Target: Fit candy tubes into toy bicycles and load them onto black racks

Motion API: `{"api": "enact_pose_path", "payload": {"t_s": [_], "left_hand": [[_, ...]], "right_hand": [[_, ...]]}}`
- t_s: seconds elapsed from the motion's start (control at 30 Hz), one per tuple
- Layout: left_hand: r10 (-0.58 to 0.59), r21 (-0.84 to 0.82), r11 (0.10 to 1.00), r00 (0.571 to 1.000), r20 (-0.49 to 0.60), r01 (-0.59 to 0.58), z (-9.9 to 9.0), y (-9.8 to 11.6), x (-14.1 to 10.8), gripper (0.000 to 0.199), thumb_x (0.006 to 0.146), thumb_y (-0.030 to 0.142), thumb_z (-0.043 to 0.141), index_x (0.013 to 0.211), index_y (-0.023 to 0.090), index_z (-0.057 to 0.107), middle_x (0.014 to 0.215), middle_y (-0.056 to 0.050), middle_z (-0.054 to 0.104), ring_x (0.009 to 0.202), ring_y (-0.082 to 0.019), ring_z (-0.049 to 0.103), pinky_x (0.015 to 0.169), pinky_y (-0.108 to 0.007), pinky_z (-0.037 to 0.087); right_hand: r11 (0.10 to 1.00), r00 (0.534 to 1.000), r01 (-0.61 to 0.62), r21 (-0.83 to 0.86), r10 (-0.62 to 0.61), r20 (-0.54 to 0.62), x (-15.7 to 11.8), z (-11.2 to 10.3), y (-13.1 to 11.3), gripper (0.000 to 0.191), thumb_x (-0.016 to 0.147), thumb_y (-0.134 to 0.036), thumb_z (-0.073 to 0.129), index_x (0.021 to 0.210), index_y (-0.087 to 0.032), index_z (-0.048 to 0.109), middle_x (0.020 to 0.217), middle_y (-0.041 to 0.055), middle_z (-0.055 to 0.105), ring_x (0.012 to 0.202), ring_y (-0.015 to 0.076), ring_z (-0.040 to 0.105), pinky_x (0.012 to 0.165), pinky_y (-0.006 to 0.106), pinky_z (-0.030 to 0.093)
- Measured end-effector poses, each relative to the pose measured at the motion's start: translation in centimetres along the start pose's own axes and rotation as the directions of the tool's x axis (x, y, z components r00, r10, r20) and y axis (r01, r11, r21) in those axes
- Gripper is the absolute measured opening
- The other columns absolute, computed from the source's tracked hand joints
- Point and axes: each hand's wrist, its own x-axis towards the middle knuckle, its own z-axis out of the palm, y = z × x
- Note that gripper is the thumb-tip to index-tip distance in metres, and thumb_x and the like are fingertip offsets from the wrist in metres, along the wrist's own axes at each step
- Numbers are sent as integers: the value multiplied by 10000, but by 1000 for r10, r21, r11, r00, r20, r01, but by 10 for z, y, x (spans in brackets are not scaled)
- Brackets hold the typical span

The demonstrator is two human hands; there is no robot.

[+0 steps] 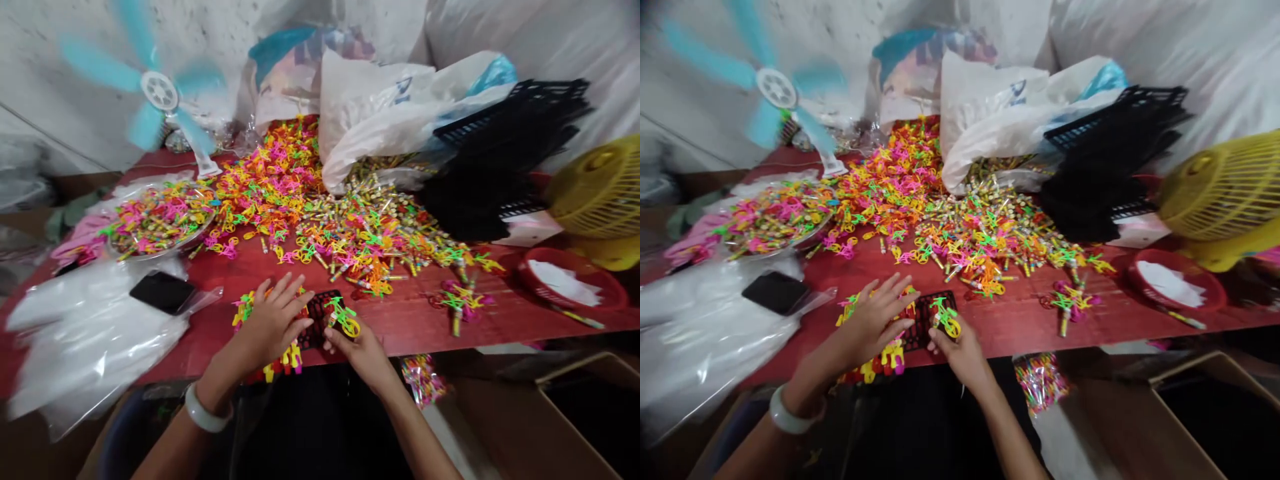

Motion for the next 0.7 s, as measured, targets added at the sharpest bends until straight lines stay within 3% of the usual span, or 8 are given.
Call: {"api": "enact_pose_path", "payload": {"t_s": [0.2,0.4,0.53,0.6,0.7], "left_hand": [[-55,-82,995,998,22,57,3,-1,-1,360,961,223,356,1279,226,525,1458,-87,433,1336,-237,400,1052,-485,309],[-64,-114,991,998,25,67,4,-2,1,370,960,199,346,1279,231,531,1450,-77,447,1323,-235,411,1042,-487,314],[-55,-87,995,998,27,57,3,-1,-2,386,961,205,354,1310,248,512,1456,-79,438,1342,-258,378,1045,-499,301],[5,-65,998,1000,28,-3,1,0,-5,380,957,247,394,1317,287,510,1485,-76,393,1387,-298,291,1071,-542,239],[133,-81,989,988,77,-127,-5,3,-8,331,946,359,443,1256,356,558,1512,-43,347,1425,-334,182,1093,-609,128]], "right_hand": [[1000,989,8,-6,-9,-148,11,23,20,415,691,-513,716,889,-170,596,500,-16,618,431,149,559,460,255,465],[998,981,42,46,-33,-189,-8,50,48,368,779,-474,653,979,-172,594,454,-61,542,357,128,507,373,223,426],[950,948,230,-209,-267,-171,-14,51,61,184,858,-322,558,983,-196,603,712,11,643,447,122,561,400,221,459],[872,908,342,-350,-403,-115,-12,45,62,131,852,-227,519,944,-202,609,810,44,657,568,149,620,478,237,506],[739,847,449,-502,-531,-25,-9,37,60,212,812,-121,476,956,-201,609,835,66,664,748,200,662,632,283,551]]}}
